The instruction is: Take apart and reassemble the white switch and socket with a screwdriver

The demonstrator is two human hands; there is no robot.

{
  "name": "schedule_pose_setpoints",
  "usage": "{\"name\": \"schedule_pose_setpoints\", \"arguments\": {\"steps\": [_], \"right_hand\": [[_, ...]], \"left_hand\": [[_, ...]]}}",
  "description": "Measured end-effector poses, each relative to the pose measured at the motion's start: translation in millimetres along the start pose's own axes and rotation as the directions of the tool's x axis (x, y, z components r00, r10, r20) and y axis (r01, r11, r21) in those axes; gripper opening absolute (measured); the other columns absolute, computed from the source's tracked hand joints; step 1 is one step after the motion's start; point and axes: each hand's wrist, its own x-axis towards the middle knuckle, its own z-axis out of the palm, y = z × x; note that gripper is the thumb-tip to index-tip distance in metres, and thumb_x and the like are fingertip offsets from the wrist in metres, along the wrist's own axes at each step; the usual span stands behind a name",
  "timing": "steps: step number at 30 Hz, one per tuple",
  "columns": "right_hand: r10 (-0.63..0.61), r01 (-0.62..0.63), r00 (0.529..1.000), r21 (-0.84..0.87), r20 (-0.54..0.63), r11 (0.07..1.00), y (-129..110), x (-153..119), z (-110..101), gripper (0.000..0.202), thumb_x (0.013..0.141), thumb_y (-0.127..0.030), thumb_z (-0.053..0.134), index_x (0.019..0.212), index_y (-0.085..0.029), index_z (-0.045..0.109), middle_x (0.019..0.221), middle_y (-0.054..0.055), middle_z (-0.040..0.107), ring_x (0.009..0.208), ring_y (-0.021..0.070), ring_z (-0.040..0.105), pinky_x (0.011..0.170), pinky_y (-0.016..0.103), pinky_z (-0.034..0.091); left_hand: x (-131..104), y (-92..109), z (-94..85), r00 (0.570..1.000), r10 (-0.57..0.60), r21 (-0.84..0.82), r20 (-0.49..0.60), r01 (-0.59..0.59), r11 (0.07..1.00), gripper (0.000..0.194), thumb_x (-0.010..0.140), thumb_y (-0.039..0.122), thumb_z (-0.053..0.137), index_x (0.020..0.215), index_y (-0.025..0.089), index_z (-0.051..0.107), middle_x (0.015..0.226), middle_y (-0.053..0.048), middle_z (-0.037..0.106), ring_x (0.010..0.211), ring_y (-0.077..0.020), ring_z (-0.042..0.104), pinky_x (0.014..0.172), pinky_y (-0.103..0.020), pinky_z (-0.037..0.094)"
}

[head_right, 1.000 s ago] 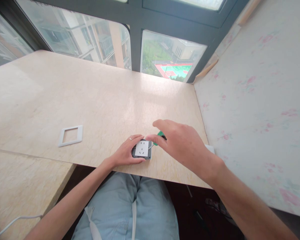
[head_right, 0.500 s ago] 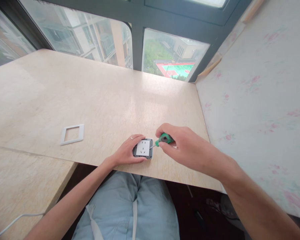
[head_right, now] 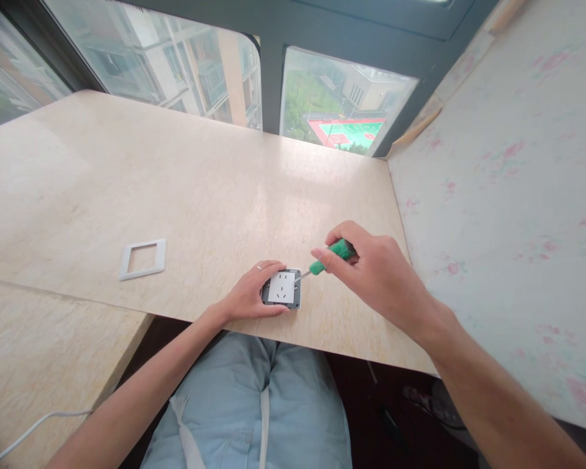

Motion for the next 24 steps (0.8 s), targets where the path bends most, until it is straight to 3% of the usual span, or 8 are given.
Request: {"name": "schedule_pose_setpoints", "arguments": {"steps": [10,18,21,24], "right_hand": [[-0.040,0.045,0.998,-0.106,0.056,0.993,0.1,-7.1,-2.5,0.027,0.094,-0.052,0.056,0.086,-0.027,0.058,0.059,-0.002,0.066,0.044,0.0160,0.057,0.047,0.030,0.038],[-0.039,0.034,0.997,-0.086,-0.059,0.996,0.6,-8.7,-5.1,0.022,0.093,-0.047,0.056,0.084,-0.027,0.057,0.071,0.003,0.072,0.057,0.0211,0.067,0.052,0.033,0.045],[0.026,-0.007,0.990,0.134,-0.141,0.991,7.6,-11.9,-5.2,0.017,0.091,-0.042,0.059,0.086,-0.027,0.053,0.077,0.004,0.074,0.073,0.0259,0.074,0.063,0.037,0.055],[0.096,-0.034,0.988,0.431,-0.123,0.902,19.6,-18.6,-0.6,0.015,0.092,-0.037,0.060,0.090,-0.028,0.048,0.078,0.002,0.073,0.082,0.0279,0.077,0.072,0.043,0.060]], "left_hand": [[0.9,2.6,-1.9,1.000,0.007,-0.003,0.002,-0.007,1.000,0.077,0.074,0.056,0.079,0.136,0.023,0.048,0.136,-0.013,0.057,0.126,-0.0329,0.053,0.106,-0.050,0.045],[1.9,4.0,-2.8,1.000,-0.014,-0.011,0.023,0.015,1.000,0.074,0.073,0.049,0.078,0.135,0.026,0.047,0.136,-0.011,0.057,0.126,-0.0339,0.052,0.106,-0.051,0.045],[2.3,6.2,-3.7,0.999,-0.029,-0.014,0.023,0.029,0.999,0.072,0.068,0.042,0.081,0.130,0.025,0.049,0.131,-0.010,0.058,0.122,-0.0329,0.054,0.104,-0.049,0.047],[2.6,8.7,-4.5,0.999,-0.036,-0.021,0.021,0.036,0.999,0.070,0.065,0.037,0.081,0.126,0.024,0.050,0.127,-0.010,0.059,0.118,-0.0317,0.055,0.101,-0.047,0.048]]}}
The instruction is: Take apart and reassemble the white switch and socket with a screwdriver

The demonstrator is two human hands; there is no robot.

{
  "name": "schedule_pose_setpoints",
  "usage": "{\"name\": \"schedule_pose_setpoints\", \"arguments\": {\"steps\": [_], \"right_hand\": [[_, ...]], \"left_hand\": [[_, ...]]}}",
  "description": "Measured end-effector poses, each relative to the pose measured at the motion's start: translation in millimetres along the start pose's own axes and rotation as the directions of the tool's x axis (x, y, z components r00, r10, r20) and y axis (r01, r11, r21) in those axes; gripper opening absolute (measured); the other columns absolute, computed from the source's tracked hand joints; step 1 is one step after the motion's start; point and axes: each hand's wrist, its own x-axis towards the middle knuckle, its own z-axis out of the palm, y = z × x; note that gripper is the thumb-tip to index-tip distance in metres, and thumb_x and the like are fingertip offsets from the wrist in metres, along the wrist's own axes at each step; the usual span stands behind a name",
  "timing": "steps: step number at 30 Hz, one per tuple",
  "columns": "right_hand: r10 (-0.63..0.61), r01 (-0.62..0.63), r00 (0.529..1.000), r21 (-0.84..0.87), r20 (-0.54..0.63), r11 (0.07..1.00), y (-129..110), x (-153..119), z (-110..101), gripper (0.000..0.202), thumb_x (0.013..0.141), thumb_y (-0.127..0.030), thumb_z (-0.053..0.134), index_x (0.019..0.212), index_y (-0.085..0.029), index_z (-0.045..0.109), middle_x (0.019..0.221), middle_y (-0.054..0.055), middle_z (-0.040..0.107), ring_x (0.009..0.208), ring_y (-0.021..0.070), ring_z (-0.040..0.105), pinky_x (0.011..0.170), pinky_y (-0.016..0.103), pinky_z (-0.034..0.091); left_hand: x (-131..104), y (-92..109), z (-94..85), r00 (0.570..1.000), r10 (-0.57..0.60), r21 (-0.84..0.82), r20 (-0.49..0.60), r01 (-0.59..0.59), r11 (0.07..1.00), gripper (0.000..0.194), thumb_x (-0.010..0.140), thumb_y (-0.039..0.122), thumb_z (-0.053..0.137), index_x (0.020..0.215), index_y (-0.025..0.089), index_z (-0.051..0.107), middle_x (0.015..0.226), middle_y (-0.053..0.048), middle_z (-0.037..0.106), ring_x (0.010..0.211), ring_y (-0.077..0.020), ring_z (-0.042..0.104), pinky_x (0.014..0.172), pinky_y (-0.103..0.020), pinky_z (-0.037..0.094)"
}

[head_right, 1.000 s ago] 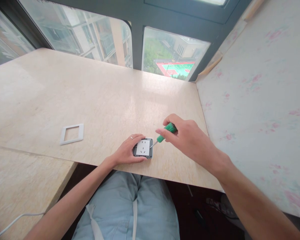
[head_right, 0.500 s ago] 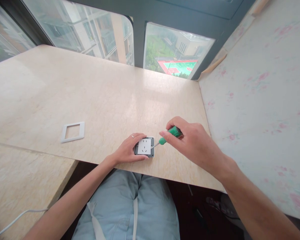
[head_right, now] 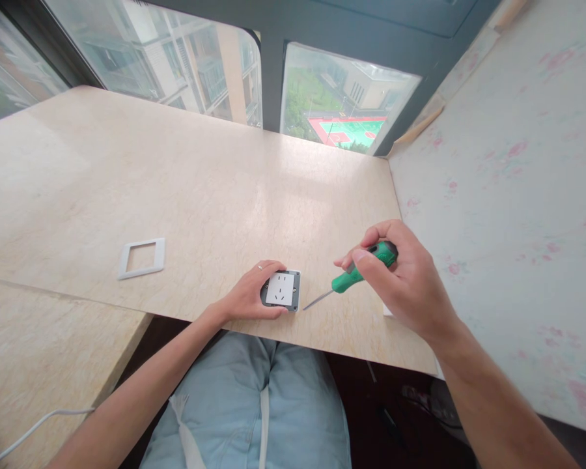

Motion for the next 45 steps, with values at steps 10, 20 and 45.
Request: {"name": "schedule_pose_setpoints", "arguments": {"steps": [10,20,45], "right_hand": [[0.000,0.014,0.996,-0.154,0.087,0.988,34.1,-23.8,18.6,0.016,0.092,-0.037,0.062,0.102,-0.024,0.059,0.077,0.000,0.064,0.064,0.0172,0.065,0.060,0.033,0.056],[0.032,0.151,0.874,-0.333,0.484,0.931,91.9,-18.2,76.9,0.077,0.074,-0.040,0.081,0.143,-0.027,0.049,0.137,0.012,0.063,0.101,0.0275,0.070,0.086,0.042,0.058],[0.047,0.126,0.844,-0.283,0.535,0.951,85.9,2.1,74.0,0.060,0.067,-0.034,0.084,0.124,-0.024,0.068,0.107,0.003,0.075,0.075,0.0175,0.063,0.071,0.031,0.049]], "left_hand": [[-0.9,-1.3,0.2,1.000,0.006,-0.008,0.008,-0.006,1.000,0.068,0.066,0.040,0.080,0.125,0.023,0.050,0.123,-0.010,0.060,0.113,-0.0308,0.058,0.098,-0.046,0.049],[-0.4,-6.2,0.8,0.997,0.079,-0.007,0.026,-0.079,0.997,0.073,0.070,0.054,0.080,0.129,0.023,0.049,0.129,-0.012,0.061,0.118,-0.0314,0.058,0.101,-0.047,0.047],[-0.3,-13.3,0.3,0.991,0.105,0.006,0.082,-0.106,0.994,0.089,0.068,0.054,0.083,0.142,0.022,0.044,0.140,-0.014,0.055,0.129,-0.0329,0.052,0.109,-0.049,0.043]]}}
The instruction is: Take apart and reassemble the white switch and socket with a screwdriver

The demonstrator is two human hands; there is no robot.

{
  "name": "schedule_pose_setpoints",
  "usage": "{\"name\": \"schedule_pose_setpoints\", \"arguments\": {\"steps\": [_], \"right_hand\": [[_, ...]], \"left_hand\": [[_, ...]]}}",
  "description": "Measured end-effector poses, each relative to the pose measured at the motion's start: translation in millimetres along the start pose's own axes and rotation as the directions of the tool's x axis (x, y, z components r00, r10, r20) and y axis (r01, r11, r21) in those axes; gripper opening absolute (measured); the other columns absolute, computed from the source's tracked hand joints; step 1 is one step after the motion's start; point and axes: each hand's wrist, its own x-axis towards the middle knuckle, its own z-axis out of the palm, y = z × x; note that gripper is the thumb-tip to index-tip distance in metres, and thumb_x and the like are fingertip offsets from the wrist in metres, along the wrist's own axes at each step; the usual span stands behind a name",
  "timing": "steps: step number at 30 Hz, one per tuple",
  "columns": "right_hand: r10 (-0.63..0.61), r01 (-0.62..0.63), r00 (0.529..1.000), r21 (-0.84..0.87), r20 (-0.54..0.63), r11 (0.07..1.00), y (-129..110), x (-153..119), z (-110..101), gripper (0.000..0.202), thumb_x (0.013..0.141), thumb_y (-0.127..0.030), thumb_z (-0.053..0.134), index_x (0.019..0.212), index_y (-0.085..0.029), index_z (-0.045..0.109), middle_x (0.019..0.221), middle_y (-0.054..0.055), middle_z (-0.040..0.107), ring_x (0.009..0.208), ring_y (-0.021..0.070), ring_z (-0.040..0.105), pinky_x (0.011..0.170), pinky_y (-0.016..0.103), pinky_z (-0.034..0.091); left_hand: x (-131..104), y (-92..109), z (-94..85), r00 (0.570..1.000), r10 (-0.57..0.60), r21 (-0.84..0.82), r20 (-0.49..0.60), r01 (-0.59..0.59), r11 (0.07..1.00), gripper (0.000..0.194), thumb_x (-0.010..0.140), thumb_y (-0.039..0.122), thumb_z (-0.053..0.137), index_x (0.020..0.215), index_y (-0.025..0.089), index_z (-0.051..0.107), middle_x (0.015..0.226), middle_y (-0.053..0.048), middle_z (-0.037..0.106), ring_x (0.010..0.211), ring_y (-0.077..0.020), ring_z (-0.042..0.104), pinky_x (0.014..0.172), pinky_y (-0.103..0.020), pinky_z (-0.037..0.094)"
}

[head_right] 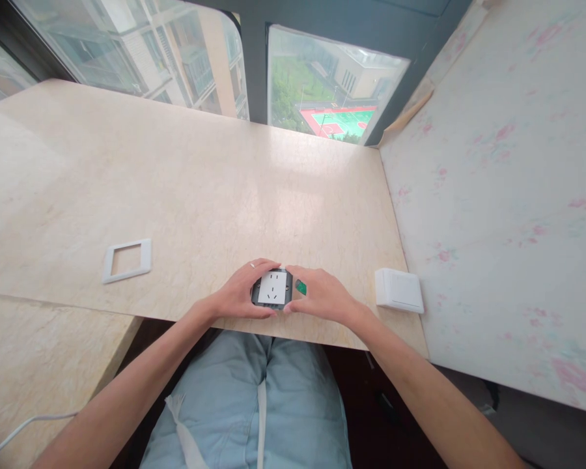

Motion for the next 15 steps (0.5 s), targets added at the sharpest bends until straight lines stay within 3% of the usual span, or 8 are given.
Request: {"name": "schedule_pose_setpoints", "arguments": {"steps": [11,15], "right_hand": [[-0.055,0.055,0.998,0.030,-0.011,0.998,7.2,-3.3,2.7,0.067,0.072,-0.039,0.081,0.134,-0.021,0.062,0.119,0.008,0.073,0.080,0.0192,0.066,0.077,0.032,0.051],[-0.019,0.019,1.000,-0.052,0.003,0.998,2.7,-5.3,5.1,0.073,0.075,-0.037,0.077,0.142,-0.019,0.054,0.112,0.009,0.074,0.082,0.0215,0.067,0.077,0.035,0.051]], "left_hand": [[-1.3,-3.5,-3.7,0.998,-0.025,-0.023,0.060,0.026,0.999,0.095,0.068,0.044,0.082,0.148,0.024,0.037,0.147,-0.014,0.049,0.136,-0.0335,0.047,0.114,-0.051,0.038],[-0.8,-3.4,-4.5,0.997,-0.024,-0.009,0.076,0.024,1.000,0.102,0.066,0.036,0.081,0.153,0.022,0.029,0.147,-0.015,0.048,0.137,-0.0340,0.045,0.116,-0.051,0.037]]}}
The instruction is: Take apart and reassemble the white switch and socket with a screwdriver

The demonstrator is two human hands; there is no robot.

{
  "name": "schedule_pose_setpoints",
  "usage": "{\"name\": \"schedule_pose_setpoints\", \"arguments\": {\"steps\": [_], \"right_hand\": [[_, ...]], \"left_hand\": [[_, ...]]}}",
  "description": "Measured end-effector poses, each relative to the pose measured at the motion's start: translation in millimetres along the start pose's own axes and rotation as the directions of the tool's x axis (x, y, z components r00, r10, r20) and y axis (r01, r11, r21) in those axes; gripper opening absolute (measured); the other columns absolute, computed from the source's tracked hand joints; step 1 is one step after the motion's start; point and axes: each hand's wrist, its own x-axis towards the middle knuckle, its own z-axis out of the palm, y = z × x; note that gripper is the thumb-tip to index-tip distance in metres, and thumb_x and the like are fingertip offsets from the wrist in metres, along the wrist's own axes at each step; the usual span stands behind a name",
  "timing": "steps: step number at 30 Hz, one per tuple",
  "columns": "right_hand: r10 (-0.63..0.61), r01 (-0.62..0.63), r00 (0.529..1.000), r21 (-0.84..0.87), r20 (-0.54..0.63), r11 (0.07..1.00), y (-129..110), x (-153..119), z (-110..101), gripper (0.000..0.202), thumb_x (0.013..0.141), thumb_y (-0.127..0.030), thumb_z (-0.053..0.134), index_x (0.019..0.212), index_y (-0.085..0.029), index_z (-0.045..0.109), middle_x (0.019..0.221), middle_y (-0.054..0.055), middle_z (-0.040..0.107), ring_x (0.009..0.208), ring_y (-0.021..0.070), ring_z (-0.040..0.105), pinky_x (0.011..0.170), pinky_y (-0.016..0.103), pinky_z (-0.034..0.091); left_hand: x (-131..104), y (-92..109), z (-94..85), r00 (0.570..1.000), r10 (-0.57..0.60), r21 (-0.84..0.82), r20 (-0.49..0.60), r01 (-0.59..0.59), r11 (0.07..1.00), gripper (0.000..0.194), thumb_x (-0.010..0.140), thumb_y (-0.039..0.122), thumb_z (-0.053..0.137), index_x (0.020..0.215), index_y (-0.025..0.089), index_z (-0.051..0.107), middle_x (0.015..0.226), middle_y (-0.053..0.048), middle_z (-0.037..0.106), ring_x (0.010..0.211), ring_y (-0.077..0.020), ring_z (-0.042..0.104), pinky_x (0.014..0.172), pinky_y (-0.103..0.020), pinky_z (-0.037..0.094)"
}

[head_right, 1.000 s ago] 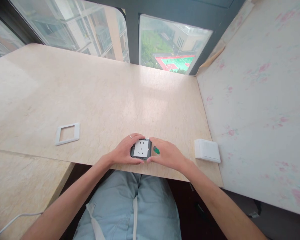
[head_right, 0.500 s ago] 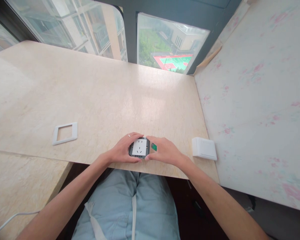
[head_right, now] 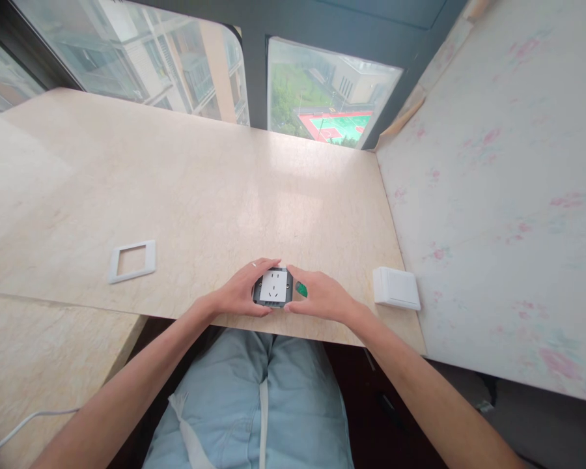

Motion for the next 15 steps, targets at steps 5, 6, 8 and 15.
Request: {"name": "schedule_pose_setpoints", "arguments": {"steps": [5,6,8,15], "right_hand": [[0.015,-0.015,1.000,-0.005,-0.027,1.000,-6.2,-3.1,8.6,0.078,0.072,-0.042,0.079,0.141,-0.021,0.049,0.123,0.012,0.069,0.090,0.0248,0.068,0.077,0.036,0.053],[0.017,-0.017,0.999,0.006,-0.036,1.000,-5.9,-3.8,11.1,0.080,0.071,-0.043,0.080,0.141,-0.021,0.047,0.126,0.013,0.067,0.094,0.0260,0.069,0.079,0.037,0.053],[0.015,-0.013,0.998,0.030,-0.065,0.999,-4.1,-5.2,16.4,0.078,0.072,-0.040,0.080,0.141,-0.023,0.046,0.129,0.013,0.065,0.101,0.0276,0.068,0.082,0.038,0.054],[0.025,-0.006,0.991,0.141,-0.132,0.990,-1.4,-6.1,26.8,0.073,0.074,-0.028,0.074,0.141,-0.022,0.045,0.126,0.012,0.067,0.099,0.0259,0.068,0.085,0.038,0.054]], "left_hand": [[-2.9,-0.5,5.8,1.000,-0.006,0.033,-0.024,0.007,0.999,0.118,0.064,0.033,0.081,0.159,0.024,0.012,0.157,-0.017,0.034,0.145,-0.0368,0.035,0.117,-0.054,0.036],[-5.1,-0.9,7.5,0.999,-0.015,0.040,-0.048,0.017,0.999,0.120,0.064,0.034,0.082,0.159,0.024,0.010,0.158,-0.017,0.031,0.146,-0.0374,0.033,0.117,-0.055,0.036],[-11.3,-1.5,10.7,0.993,-0.034,0.053,-0.110,0.040,0.998,0.122,0.065,0.040,0.084,0.159,0.025,0.008,0.157,-0.018,0.032,0.146,-0.0383,0.033,0.116,-0.056,0.036],[-27.7,-2.3,14.6,0.978,-0.081,0.036,-0.194,0.090,0.995,0.115,0.073,0.050,0.082,0.159,0.025,0.009,0.147,-0.018,0.047,0.134,-0.0363,0.050,0.109,-0.054,0.043]]}}
